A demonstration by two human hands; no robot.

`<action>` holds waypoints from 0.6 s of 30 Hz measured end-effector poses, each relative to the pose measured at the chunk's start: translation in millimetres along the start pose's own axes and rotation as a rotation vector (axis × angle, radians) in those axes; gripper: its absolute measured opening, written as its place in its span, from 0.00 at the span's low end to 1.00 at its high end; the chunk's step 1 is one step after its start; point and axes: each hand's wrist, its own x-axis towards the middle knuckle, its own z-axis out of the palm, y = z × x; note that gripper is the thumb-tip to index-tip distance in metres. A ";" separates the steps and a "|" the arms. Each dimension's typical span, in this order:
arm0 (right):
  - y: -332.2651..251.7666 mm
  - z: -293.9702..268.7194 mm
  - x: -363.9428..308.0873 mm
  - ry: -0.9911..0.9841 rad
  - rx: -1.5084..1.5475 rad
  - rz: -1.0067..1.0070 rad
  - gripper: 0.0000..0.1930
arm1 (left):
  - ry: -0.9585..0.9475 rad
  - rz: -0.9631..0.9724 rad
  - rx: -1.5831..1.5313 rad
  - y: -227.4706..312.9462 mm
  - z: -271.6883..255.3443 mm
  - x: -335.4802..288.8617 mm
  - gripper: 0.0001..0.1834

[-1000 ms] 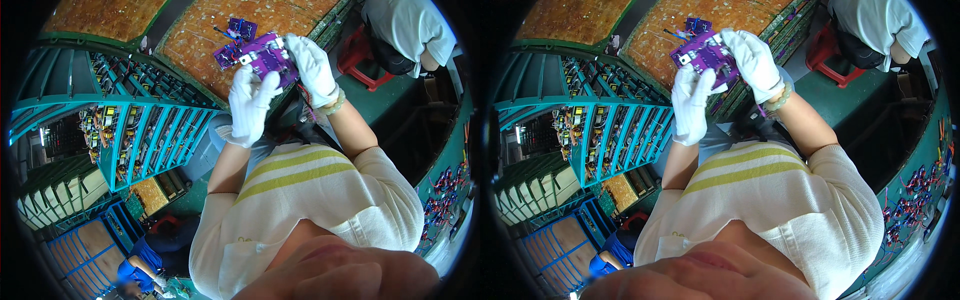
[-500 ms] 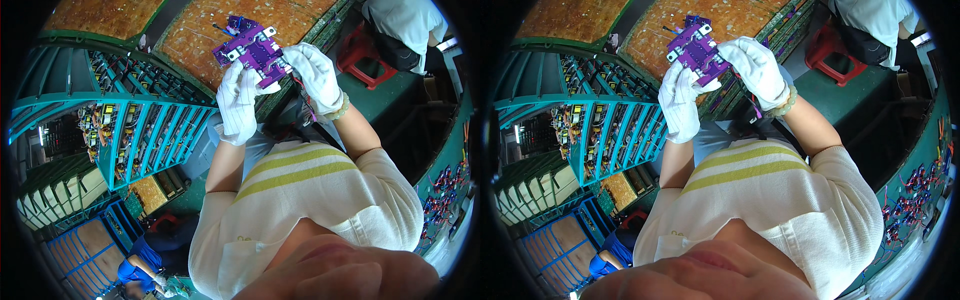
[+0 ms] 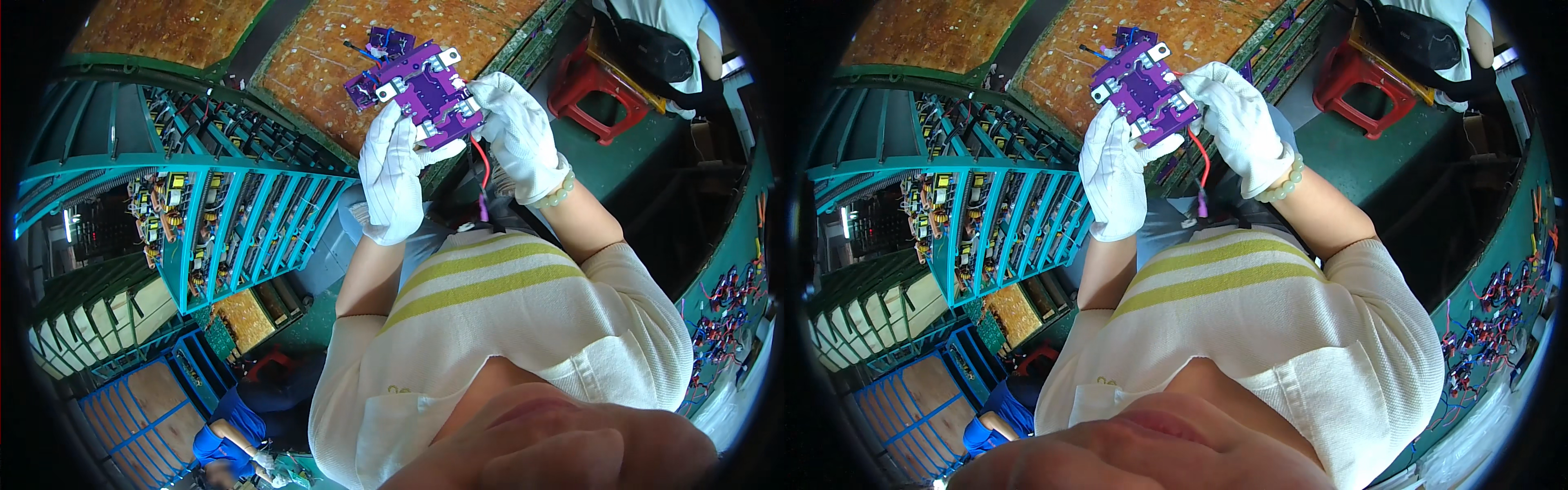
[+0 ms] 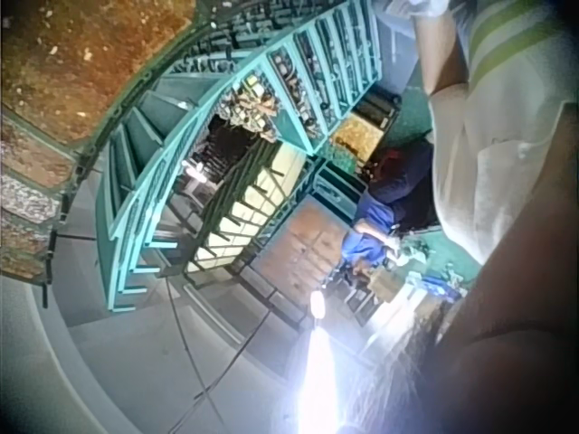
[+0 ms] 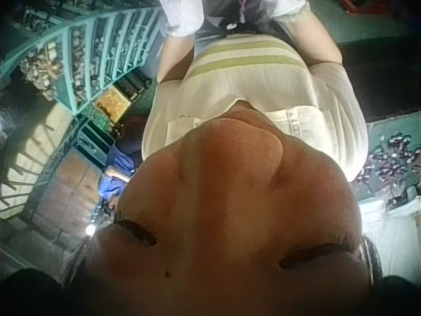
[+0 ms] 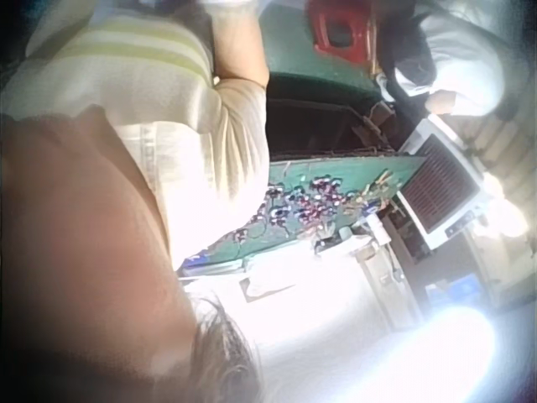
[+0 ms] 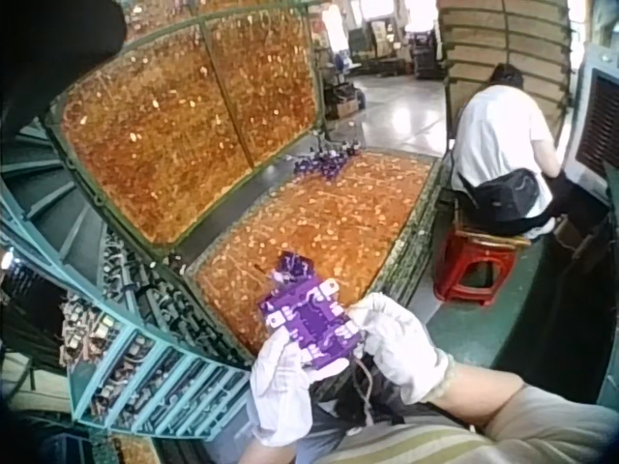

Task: The person assembles electronic components by hand, connecting wires to purple circuit boards. They pick up a board, attach red and blue wires, and place the finished unit on a table. The process is repeated with multiple boards in a factory setting.

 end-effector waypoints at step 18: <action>30.4 -0.8 1.0 0.100 0.212 -0.117 0.07 | 0.033 -0.235 -0.275 -0.5 9.2 1.4 0.22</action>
